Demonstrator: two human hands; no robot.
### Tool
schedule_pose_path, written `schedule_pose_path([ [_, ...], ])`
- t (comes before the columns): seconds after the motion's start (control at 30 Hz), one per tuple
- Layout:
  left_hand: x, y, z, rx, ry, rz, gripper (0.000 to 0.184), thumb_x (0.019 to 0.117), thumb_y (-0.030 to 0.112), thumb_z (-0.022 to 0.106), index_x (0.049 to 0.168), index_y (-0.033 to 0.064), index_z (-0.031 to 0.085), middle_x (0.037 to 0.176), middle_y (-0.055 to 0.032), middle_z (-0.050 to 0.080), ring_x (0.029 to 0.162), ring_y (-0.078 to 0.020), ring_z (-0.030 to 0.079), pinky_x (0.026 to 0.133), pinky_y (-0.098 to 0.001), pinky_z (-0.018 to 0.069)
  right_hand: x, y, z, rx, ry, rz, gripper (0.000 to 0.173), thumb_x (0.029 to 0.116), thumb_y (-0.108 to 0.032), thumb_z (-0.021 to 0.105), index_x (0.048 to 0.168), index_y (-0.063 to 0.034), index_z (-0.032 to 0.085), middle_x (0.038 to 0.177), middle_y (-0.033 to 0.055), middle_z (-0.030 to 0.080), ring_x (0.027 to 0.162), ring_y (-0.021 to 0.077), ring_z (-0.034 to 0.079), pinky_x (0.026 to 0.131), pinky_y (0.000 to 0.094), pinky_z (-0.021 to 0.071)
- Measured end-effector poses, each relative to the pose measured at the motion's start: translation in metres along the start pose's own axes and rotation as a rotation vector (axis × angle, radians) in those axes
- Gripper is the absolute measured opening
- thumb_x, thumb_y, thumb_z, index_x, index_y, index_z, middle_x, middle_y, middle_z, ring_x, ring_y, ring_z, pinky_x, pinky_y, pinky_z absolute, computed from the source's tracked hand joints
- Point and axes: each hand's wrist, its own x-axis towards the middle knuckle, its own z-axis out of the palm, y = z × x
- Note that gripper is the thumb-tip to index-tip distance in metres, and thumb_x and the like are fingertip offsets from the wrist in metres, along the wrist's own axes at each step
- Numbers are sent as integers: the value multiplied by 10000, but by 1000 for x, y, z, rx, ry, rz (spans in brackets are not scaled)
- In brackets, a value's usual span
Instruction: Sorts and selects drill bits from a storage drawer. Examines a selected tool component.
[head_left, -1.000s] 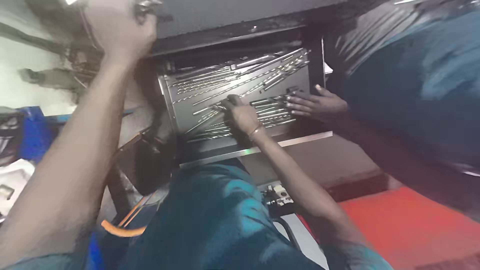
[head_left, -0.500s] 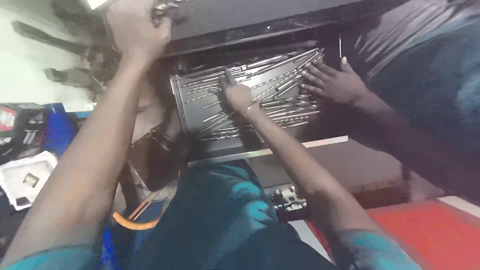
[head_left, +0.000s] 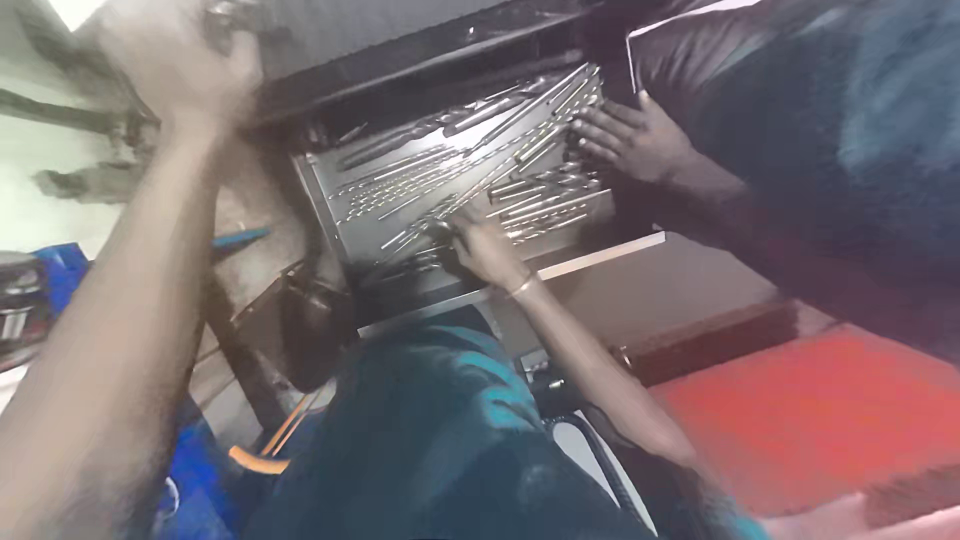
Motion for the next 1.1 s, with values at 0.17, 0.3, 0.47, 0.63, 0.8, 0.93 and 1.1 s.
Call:
schedule_pose_path([
  [0.17,-1,1,-1,2,-33,-45,434,952,413,491,1066,61,716,1048,-210,721,1040,-425,675,904,-653,445,-85,15,11,258,-105,142,390,1037,-370,538,1136,-45,730,891,134,730,834,280,708,829,523,559],
  [0.3,-1,4,-4,17,-57,-26,460,988,437,455,1091,53,687,1134,-215,703,1135,-410,652,963,-624,437,-135,31,39,475,-25,395,459,1024,-487,568,985,-57,725,745,42,674,650,148,660,687,396,588],
  [0.47,-4,12,-13,8,-119,-52,486,995,429,450,1083,-14,630,1149,-296,655,1160,-496,606,933,-683,409,-143,33,75,539,211,598,469,1046,-483,526,1103,-65,732,865,37,737,764,143,704,775,401,597],
  [0.63,-8,16,-20,-17,-128,-18,477,998,407,448,1032,-46,592,1103,-344,639,1109,-557,603,861,-731,408,-133,25,94,687,356,646,418,1058,-409,536,1078,-30,711,942,45,752,856,134,715,850,389,588],
  [0.8,-10,14,-19,-38,-101,-4,484,1000,433,460,1004,-33,590,1055,-341,645,1058,-566,617,797,-750,415,-124,19,95,730,426,654,399,1057,-388,547,1100,-21,698,960,51,749,846,130,699,843,386,571],
  [0.93,-12,16,-23,-56,-74,22,429,1002,367,481,955,-46,589,995,-343,651,987,-568,639,741,-738,428,-112,19,86,714,397,650,406,1052,-394,555,1097,-17,702,961,65,751,849,150,708,851,407,575],
  [1.1,-13,12,-19,-49,-48,24,382,990,351,526,954,-18,618,950,-308,658,918,-545,652,692,-728,447,-86,17,67,684,346,617,445,1056,-430,543,1096,-12,693,951,79,747,814,171,710,822,426,583],
])
